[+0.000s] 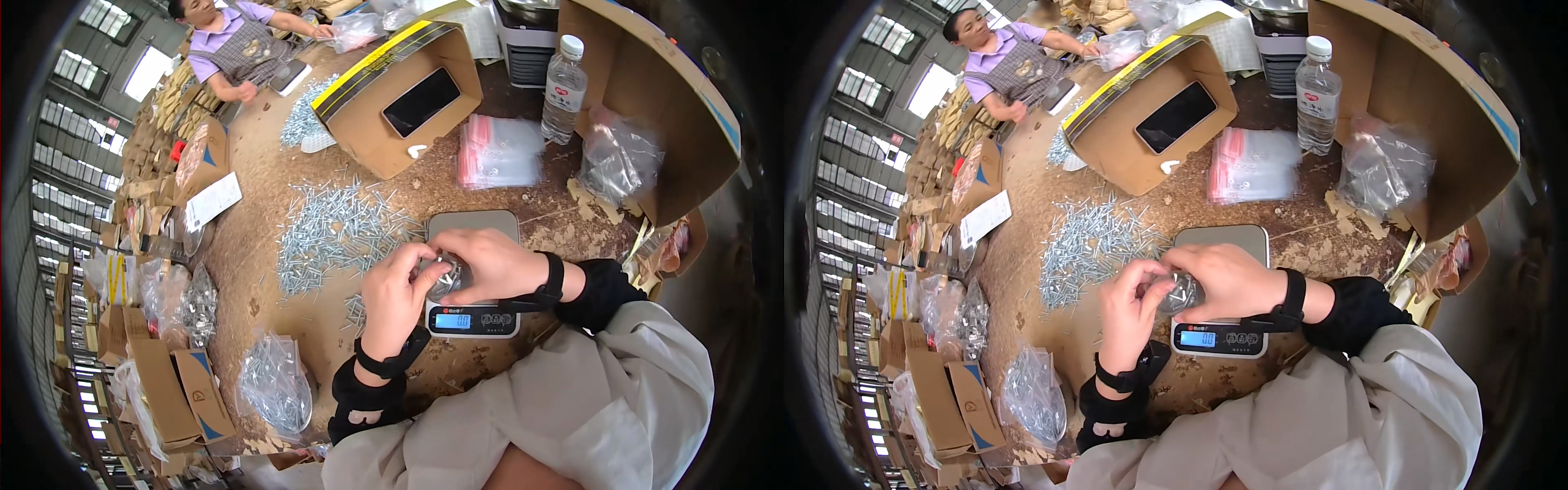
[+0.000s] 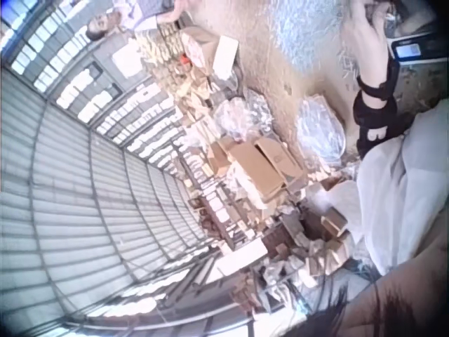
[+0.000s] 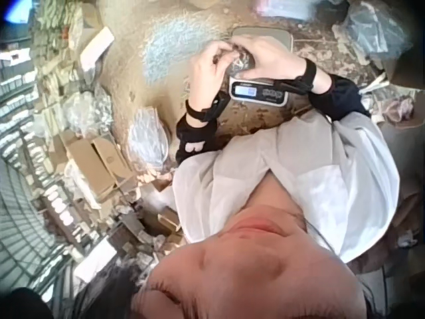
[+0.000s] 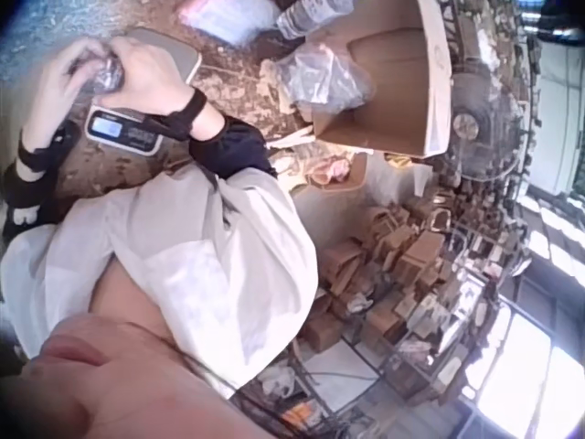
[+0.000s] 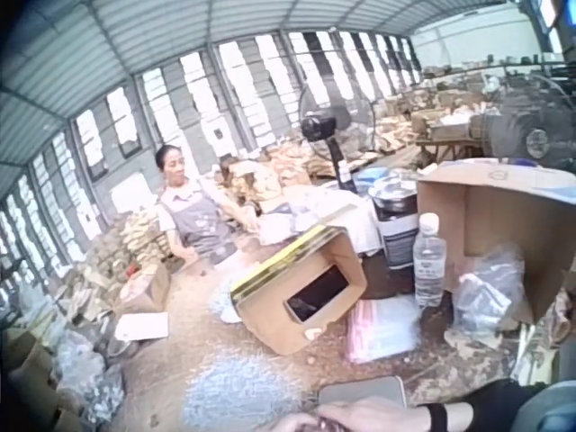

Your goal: The person scoops loose metal nails from a table pile onto a digital scale, then transfers them into small plastic bags. They repeatedly weigh and bag portions of nails, occasionally adjusting the pile or the scale. A coworker is visible in the background performing similar tasks.

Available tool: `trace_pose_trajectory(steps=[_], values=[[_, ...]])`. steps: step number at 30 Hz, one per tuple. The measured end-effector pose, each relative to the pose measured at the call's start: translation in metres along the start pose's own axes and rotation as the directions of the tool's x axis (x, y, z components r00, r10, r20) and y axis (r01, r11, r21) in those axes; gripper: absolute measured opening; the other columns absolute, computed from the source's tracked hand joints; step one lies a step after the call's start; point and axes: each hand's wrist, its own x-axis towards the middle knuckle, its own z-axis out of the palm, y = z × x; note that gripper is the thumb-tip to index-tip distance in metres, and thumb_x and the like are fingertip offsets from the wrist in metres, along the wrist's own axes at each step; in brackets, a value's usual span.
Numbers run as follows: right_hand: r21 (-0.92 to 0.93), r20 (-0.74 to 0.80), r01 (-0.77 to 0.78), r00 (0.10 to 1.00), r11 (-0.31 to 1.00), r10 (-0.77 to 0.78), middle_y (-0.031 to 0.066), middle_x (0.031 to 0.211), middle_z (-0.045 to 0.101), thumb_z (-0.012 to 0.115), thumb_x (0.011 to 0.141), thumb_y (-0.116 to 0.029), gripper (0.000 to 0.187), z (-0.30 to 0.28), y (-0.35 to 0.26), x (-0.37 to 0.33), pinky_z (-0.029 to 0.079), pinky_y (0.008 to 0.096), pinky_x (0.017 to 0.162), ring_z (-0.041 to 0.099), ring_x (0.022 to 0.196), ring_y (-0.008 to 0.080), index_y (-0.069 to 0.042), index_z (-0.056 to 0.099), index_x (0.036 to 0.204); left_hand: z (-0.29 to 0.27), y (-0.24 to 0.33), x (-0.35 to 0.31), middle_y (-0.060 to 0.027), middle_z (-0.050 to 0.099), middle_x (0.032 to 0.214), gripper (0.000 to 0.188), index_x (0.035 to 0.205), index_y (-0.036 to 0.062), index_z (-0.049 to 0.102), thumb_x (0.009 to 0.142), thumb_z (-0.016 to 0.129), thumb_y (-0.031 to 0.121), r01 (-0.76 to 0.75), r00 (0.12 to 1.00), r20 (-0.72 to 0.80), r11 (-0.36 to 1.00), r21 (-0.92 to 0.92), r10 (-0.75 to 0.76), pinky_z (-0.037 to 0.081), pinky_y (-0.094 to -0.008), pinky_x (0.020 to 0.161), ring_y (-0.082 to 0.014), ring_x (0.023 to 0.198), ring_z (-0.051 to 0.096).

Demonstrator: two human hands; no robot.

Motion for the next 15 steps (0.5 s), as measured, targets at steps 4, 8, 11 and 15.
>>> trace_pose_trajectory(steps=[4,8,11,15], values=[[-0.086,0.000,0.065,0.998,0.994,-0.065,0.0150,0.100,0.062,0.085,0.064,-0.026,0.059,-0.006,0.008,-0.005,0.050,0.0451,0.077,0.063,0.094,0.0376,-0.006,0.056,0.111,-0.001,-0.005,0.000,-0.0072,0.060,0.070,0.015,0.086,0.0017,0.063,0.089,0.074,0.012,0.043,0.996,-0.080,0.997,-0.066,-0.048,0.042,-0.0289,0.054,-0.0172,0.056,0.054],[-0.297,0.089,0.122,0.991,0.947,-0.100,0.0132,0.102,0.061,0.085,0.063,-0.026,0.059,-0.012,0.024,-0.007,0.047,0.0454,0.089,0.059,0.103,0.0357,-0.007,0.056,0.110,-0.019,-0.009,0.001,-0.0027,0.059,0.072,0.013,0.085,0.0000,0.061,0.092,0.069,0.007,-0.002,0.977,-0.211,0.997,-0.082,-0.015,0.040,-0.0239,0.058,-0.0087,0.063,0.051],[-0.327,0.116,0.141,0.987,0.934,-0.109,0.0133,0.112,0.058,0.086,0.064,-0.033,0.069,-0.013,0.028,-0.009,0.038,0.0492,0.104,0.054,0.114,0.0353,-0.007,0.055,0.120,-0.034,-0.019,-0.010,0.0002,0.058,0.077,0.013,0.086,0.0006,0.059,0.096,0.063,0.008,0.045,0.961,-0.267,0.993,-0.113,-0.074,0.040,-0.0218,0.064,-0.0061,0.070,0.049],[-0.374,-0.008,0.121,0.991,0.919,-0.134,0.0149,0.119,0.057,0.077,0.077,-0.044,0.069,-0.026,0.031,-0.003,0.033,0.0543,0.110,0.054,0.117,0.0361,-0.007,0.052,0.130,-0.046,-0.033,-0.022,0.0019,0.056,0.084,0.016,0.089,0.0032,0.057,0.102,0.057,0.012,0.118,0.952,-0.258,0.976,-0.186,-0.164,0.039,-0.0200,0.068,-0.0048,0.075,0.049]])
